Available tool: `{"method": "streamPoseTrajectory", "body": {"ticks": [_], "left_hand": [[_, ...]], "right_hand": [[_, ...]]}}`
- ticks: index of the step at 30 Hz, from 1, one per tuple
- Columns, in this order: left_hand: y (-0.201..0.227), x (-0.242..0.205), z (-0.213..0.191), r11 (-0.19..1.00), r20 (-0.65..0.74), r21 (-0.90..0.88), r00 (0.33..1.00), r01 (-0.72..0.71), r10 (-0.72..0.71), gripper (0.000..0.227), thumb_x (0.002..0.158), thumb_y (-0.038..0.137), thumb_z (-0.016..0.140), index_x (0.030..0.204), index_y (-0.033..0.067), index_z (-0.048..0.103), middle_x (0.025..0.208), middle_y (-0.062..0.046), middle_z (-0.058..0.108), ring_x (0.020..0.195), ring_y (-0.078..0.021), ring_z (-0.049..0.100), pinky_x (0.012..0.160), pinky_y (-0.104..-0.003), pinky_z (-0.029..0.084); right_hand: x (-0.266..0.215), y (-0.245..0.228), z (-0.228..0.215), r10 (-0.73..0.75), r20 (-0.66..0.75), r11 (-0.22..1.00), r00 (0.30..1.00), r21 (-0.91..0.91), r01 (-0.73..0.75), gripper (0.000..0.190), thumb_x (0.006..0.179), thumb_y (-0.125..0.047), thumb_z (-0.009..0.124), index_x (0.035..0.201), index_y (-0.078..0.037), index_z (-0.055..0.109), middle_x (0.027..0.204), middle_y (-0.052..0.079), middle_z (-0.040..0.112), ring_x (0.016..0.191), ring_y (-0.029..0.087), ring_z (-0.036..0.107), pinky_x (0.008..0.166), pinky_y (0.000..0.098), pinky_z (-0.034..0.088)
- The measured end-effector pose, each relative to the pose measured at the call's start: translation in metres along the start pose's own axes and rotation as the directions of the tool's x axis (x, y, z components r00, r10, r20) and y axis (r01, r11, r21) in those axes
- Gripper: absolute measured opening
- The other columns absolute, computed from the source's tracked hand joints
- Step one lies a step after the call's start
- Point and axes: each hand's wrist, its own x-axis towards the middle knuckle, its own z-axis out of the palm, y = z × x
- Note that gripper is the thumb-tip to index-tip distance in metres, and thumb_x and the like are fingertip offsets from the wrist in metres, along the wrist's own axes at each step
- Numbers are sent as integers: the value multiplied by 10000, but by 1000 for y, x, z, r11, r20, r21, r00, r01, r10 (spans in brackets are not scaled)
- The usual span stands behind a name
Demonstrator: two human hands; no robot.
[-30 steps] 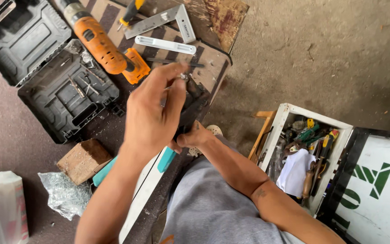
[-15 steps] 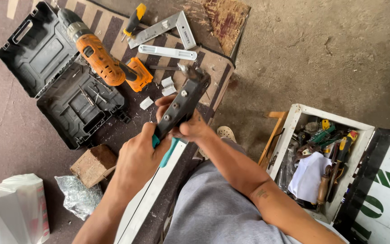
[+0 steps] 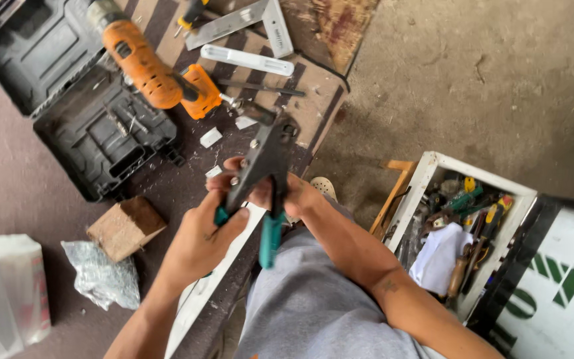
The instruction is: The person unpacks a bag of screws and uses a crimping tool to attach metal brackets to a long white aluminum profile. They then use a power drill to drive screws into the brackets, securing them to the frame.
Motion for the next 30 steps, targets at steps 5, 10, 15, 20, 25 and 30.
{"method": "streamPoseTrajectory", "body": {"ticks": [5,10,15,20,25,30], "left_hand": [[-32,17,44,975,-159,-207,986,-76,44,454,927,350,690,1181,-10,581,826,-156,706,750,-251,748,691,-379,578],[-51,-2,67,969,-360,62,900,-241,246,890,807,493,806,1408,-61,453,1152,-244,648,1060,-408,634,938,-492,480],[-55,-11,88,981,-303,54,933,-187,194,1343,472,522,919,1482,-119,307,1290,-259,539,1146,-435,551,953,-502,440],[-76,-5,102,925,-259,-205,929,-321,264,1250,525,459,931,1480,-86,336,1296,-253,524,1209,-428,536,1010,-478,458],[-113,4,98,817,-372,-209,816,-537,442,787,792,336,842,1416,-10,510,1292,-231,581,1177,-396,596,1004,-437,513],[-202,38,29,986,-621,-21,775,-164,116,342,867,37,705,1204,94,693,1084,-121,658,1027,-313,654,877,-430,539]], "right_hand": [[-18,-7,2,38,-240,994,970,-86,-61,771,845,-199,919,1464,-36,490,1312,158,603,1468,409,487,1267,541,365],[-32,-16,-7,10,-369,964,929,-242,-107,709,845,-168,910,1406,-75,488,1245,162,622,1300,387,575,1196,560,422],[-41,-14,-9,-5,-457,944,889,-297,-147,778,827,-219,932,1437,-107,462,1269,161,606,1304,379,570,1164,581,400],[-42,-29,29,83,-392,916,916,-333,-225,1124,656,-486,972,1539,-89,401,1450,171,566,1445,354,487,1260,541,304],[-62,-27,37,-3,-546,777,838,-528,-342,839,882,-451,881,1480,-32,469,1236,209,613,1235,365,576,1247,576,384],[-87,-42,44,-78,-621,460,780,-717,-524,814,898,-498,820,1444,11,496,1262,179,650,1231,322,633,1140,489,471]]}}
